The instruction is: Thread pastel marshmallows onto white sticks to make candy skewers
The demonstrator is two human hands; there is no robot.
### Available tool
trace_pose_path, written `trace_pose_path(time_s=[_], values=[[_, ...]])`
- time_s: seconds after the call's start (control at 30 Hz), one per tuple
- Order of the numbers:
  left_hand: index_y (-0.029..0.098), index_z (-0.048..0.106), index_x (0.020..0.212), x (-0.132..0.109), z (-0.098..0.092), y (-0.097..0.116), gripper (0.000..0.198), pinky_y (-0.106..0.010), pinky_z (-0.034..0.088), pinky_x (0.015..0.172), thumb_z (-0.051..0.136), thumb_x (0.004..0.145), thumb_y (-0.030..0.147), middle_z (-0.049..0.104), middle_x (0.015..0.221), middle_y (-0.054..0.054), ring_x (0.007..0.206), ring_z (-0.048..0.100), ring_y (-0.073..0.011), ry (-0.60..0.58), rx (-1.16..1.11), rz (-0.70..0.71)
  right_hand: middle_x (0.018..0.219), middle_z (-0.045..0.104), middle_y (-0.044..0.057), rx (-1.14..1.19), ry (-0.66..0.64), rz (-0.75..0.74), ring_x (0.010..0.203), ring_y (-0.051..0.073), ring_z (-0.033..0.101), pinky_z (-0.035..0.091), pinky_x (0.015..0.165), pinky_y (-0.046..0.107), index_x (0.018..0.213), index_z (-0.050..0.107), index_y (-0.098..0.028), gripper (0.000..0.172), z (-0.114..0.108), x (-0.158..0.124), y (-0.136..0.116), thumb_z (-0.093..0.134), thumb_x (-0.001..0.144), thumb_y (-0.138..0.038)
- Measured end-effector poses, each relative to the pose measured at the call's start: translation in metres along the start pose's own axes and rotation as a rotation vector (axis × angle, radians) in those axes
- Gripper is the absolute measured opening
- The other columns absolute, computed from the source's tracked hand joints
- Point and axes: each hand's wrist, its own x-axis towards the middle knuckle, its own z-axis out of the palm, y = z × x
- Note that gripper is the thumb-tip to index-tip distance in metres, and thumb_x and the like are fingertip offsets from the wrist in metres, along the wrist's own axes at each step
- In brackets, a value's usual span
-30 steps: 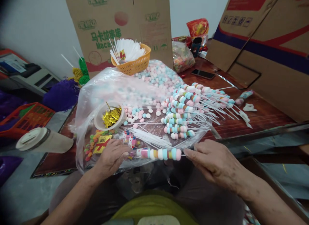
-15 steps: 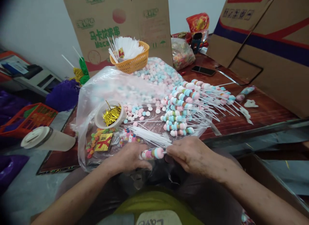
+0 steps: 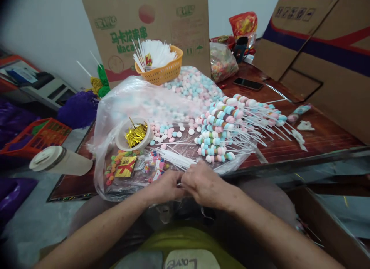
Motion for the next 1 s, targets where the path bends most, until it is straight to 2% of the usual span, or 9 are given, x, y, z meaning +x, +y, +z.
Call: trace_pose_path(time_s=[0.07,0.17,0.23,0.33,0.43,0.53,0.67,0.87,1.0], values=[[0.014,0.064,0.089,-0.003,-0.003,0.001,0.031,-0.025,0.044,0.063,0.068,0.059,0.022,0.064,0.077,-0.001,0.074,0.057,-0.0178,0.015,-0.155,0.028,0.065,0.056,0.004,0.050,0.011,0.000,0.066,0.014,0.047,0.029,0.066,0.030,0.062,0.054,-0.015,0.027,0.006,0.004,-0.005,0.041,0.084,-0.019],[0.021,0.045,0.121,-0.020,-0.035,-0.003,0.064,-0.029,0.046,0.075,0.070,0.062,0.025,0.060,0.108,-0.008,0.095,0.057,-0.0209,-0.027,-0.553,0.127,0.066,0.054,0.003,0.245,0.079,0.008,0.068,0.014,0.046,0.031,0.067,0.028,0.066,0.054,-0.015,0.030,-0.001,0.001,0.003,0.036,0.089,-0.023],[0.024,0.045,0.121,-0.037,-0.059,-0.009,0.053,-0.031,0.044,0.082,0.064,0.071,0.030,0.053,0.120,-0.008,0.105,0.052,-0.0206,-0.021,-0.587,0.094,0.068,0.052,0.002,0.408,0.085,-0.006,0.069,0.012,0.045,0.032,0.065,0.025,0.071,0.053,-0.015,0.030,-0.012,-0.002,0.012,0.035,0.091,-0.026],[0.018,0.056,0.101,-0.058,-0.063,-0.017,0.034,-0.028,0.046,0.074,0.061,0.074,0.037,0.063,0.096,-0.007,0.088,0.059,-0.0187,-0.244,-0.586,-0.030,0.068,0.050,0.001,0.473,0.066,-0.068,0.068,0.011,0.044,0.032,0.065,0.024,0.072,0.052,-0.015,0.028,-0.025,-0.002,0.021,0.037,0.091,-0.027],[0.017,0.050,0.093,-0.065,-0.032,-0.019,0.036,-0.025,0.046,0.053,0.047,0.080,0.050,0.063,0.071,-0.004,0.054,0.059,-0.0133,-0.410,-0.928,-0.104,0.067,0.050,0.001,0.329,0.080,-0.125,0.070,0.012,0.042,0.031,0.068,0.026,0.073,0.053,-0.015,0.026,-0.030,0.005,0.018,0.038,0.091,-0.025],[0.019,0.046,0.087,-0.063,-0.004,-0.014,0.033,-0.020,0.039,0.039,0.047,0.079,0.051,0.056,0.058,0.002,0.037,0.048,-0.0081,-0.299,-1.102,-0.160,0.069,0.052,0.003,0.197,0.058,-0.147,0.073,0.014,0.043,0.030,0.071,0.028,0.075,0.055,-0.016,0.027,-0.029,0.014,0.012,0.036,0.091,-0.027],[0.017,0.045,0.068,-0.059,0.000,-0.005,0.033,-0.016,0.029,0.034,0.047,0.080,0.049,0.043,0.048,0.006,0.034,0.035,-0.0045,-0.148,-0.911,-0.201,0.069,0.053,0.004,0.171,-0.036,-0.139,0.072,0.014,0.046,0.032,0.072,0.029,0.073,0.056,-0.016,0.030,-0.024,0.025,0.005,0.035,0.091,-0.027],[0.019,0.042,0.065,-0.054,-0.010,-0.011,0.039,-0.022,0.034,0.043,0.032,0.083,0.051,0.046,0.053,0.003,0.042,0.042,-0.0093,0.245,-0.507,-0.152,0.074,0.053,0.000,0.660,0.076,0.284,0.065,0.011,0.047,0.038,0.058,0.022,0.093,0.056,-0.017,0.023,0.009,0.027,-0.010,0.044,0.086,-0.035],[0.018,0.043,0.061,-0.054,-0.004,-0.019,0.038,-0.024,0.035,0.054,0.031,0.086,0.044,0.046,0.057,0.001,0.055,0.043,-0.0123,0.421,-0.194,-0.083,0.059,0.045,-0.003,0.855,0.124,0.330,0.056,0.009,0.042,0.036,0.053,0.021,0.069,0.050,-0.017,0.022,0.043,0.027,-0.034,0.048,0.082,-0.034]])
